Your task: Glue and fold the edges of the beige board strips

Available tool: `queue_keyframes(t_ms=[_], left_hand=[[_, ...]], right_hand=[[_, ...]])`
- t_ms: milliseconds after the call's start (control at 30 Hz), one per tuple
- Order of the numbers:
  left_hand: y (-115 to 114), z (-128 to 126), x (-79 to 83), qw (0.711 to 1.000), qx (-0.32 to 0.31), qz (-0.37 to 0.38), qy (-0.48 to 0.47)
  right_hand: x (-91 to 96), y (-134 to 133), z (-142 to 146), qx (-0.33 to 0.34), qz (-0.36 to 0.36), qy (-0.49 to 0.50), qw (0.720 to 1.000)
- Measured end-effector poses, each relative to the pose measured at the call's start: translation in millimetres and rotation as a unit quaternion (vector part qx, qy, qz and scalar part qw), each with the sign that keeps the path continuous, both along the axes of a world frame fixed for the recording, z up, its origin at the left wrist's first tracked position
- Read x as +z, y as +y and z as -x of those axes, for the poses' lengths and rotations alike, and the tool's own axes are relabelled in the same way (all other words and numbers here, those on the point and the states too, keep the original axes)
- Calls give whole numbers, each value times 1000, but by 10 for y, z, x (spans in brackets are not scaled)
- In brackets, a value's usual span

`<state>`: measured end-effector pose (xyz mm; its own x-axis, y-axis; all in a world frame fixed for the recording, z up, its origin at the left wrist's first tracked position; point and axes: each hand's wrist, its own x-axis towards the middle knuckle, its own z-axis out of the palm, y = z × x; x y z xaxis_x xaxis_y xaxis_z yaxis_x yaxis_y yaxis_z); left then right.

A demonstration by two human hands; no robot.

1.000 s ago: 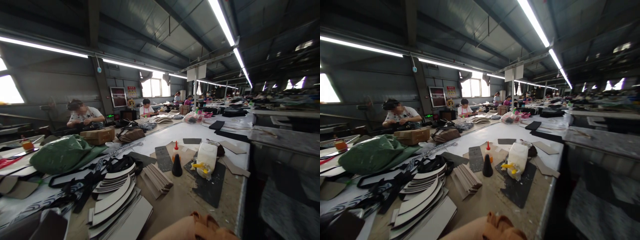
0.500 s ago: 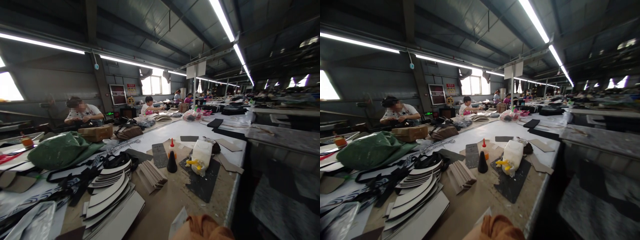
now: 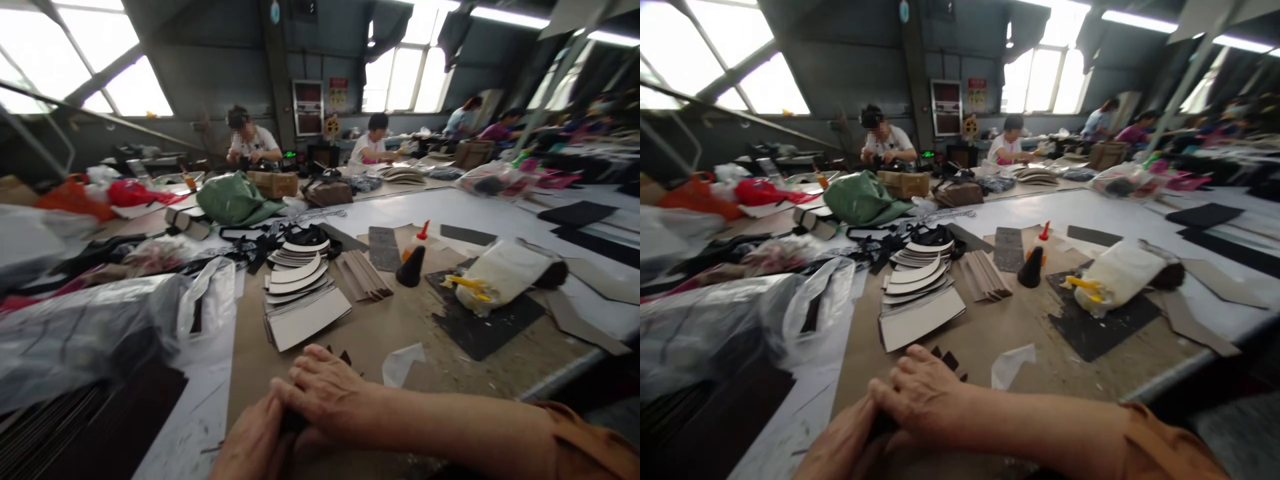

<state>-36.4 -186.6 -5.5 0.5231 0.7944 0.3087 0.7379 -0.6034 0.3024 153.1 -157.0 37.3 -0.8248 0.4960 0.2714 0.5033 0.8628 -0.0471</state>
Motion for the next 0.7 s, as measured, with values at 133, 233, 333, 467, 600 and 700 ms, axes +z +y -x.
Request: queue_keyframes(t_ms=[133, 233, 333, 467, 600, 700], left_hand=[[-116, -87, -51, 999, 8, -29, 30], [-118, -137, 93, 994, 73, 19, 79], [-63, -167, 234, 979, 99, 81, 156], [135, -225, 227, 978, 90, 14, 186], [282, -244, 56, 978, 64, -54, 189], [255, -207, -20, 984, 41, 0, 173]], right_hand=[[-427, -17, -144, -55, 26, -24, 998], [-474, -36, -190, -63, 3, -20, 998], [-413, 14, -202, -73, -36, -30, 996], [-381, 174, -250, -88, -97, -15, 991], [-490, 278, -375, -89, -118, -16, 989], [-600, 268, -466, -82, -88, -13, 993]])
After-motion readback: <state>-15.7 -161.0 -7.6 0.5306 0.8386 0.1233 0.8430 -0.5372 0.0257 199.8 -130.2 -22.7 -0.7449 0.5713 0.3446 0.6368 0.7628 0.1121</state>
